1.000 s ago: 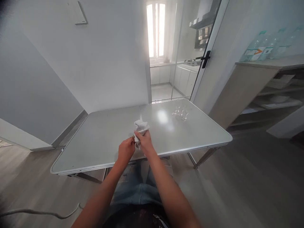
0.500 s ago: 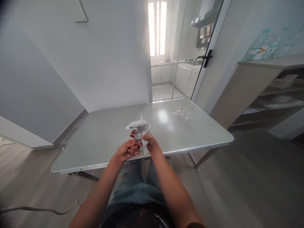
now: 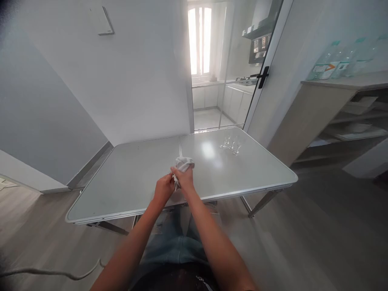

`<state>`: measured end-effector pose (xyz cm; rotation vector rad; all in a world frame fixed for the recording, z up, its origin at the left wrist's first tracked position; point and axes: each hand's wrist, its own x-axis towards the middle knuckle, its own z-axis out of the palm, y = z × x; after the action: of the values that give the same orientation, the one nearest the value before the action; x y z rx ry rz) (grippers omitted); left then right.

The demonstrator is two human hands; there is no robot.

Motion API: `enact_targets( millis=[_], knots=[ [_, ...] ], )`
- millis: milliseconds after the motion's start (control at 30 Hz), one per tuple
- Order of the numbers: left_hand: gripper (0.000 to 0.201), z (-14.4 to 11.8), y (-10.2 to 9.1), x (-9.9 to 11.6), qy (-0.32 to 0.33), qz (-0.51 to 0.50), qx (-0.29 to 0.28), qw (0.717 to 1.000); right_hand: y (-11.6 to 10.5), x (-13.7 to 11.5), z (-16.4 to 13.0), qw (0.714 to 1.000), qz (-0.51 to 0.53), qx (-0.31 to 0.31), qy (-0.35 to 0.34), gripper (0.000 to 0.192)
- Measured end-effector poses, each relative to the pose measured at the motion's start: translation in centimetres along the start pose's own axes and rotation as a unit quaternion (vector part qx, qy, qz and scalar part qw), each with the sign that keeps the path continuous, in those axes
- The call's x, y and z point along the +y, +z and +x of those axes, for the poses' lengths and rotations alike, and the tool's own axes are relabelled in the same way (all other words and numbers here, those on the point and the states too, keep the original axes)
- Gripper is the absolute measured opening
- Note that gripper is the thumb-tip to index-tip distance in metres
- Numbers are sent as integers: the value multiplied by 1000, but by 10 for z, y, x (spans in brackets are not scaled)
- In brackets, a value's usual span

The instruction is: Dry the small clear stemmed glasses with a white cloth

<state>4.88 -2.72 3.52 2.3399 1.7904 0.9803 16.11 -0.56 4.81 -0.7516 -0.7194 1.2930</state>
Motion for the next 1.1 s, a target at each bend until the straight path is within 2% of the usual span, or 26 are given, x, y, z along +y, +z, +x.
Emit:
enact_targets(
  millis=[67, 167, 267, 333, 400, 433, 500, 567, 600, 633, 667, 733, 800, 867, 933, 1000, 1033, 1100],
  knots=[
    [20, -2, -2, 1, -9, 14, 11, 1000, 2, -8, -2, 997, 69, -21, 21, 47],
    [18, -2, -9, 2, -11, -27, 20, 999, 2, -15, -3, 988, 125, -76, 46, 54],
    [23, 1, -18, 3, -9, -134, -5, 991, -2, -12, -4, 994, 82, -73, 19, 45],
    [36, 3, -25, 4, -30, -250, -49, 967, -8, -11, -6, 994, 61, -91, -2, 47],
    [48, 2, -30, 5, -65, -398, -105, 909, -16, -12, -7, 988, 70, -139, -9, 52],
    [52, 1, -32, 6, -84, -474, -142, 865, -20, -14, -7, 982, 78, -169, -5, 55],
    [53, -2, -35, 6, -119, -596, -232, 760, -29, -19, -6, 968, 89, -233, 16, 67],
    [49, -6, -37, 6, -143, -662, -322, 661, -35, -23, -3, 952, 87, -291, 47, 81],
    [46, -6, -38, 6, -151, -679, -348, 628, -37, -25, -2, 945, 86, -310, 60, 85],
    [44, -7, -38, 7, -157, -689, -357, 610, -36, -27, -1, 941, 85, -321, 70, 86],
    [43, -6, -39, 8, -164, -695, -350, 606, -35, -29, 0, 940, 86, -322, 75, 84],
    [42, -5, -39, 13, -177, -692, -311, 627, -27, -34, 0, 949, 89, -295, 72, 73],
    [48, -2, -36, 17, -177, -670, -253, 675, -14, -38, -2, 964, 82, -245, 54, 60],
    [52, -2, -31, 20, -155, -614, -178, 753, -1, -40, -8, 985, 50, -165, 29, 51],
    [46, -3, -25, 21, -125, -514, -99, 843, 11, -40, -14, 998, -40, -46, 1, 48],
    [35, -5, -20, 21, -95, -402, -37, 910, 19, -40, -21, 979, -181, 78, -52, 48],
    [30, -7, -18, 20, -83, -360, -15, 929, 21, -40, -24, 956, -252, 122, -89, 47],
    [25, -9, -17, 21, -68, -316, 12, 946, 23, -43, -26, 908, -358, 148, -160, 47]
  ],
)
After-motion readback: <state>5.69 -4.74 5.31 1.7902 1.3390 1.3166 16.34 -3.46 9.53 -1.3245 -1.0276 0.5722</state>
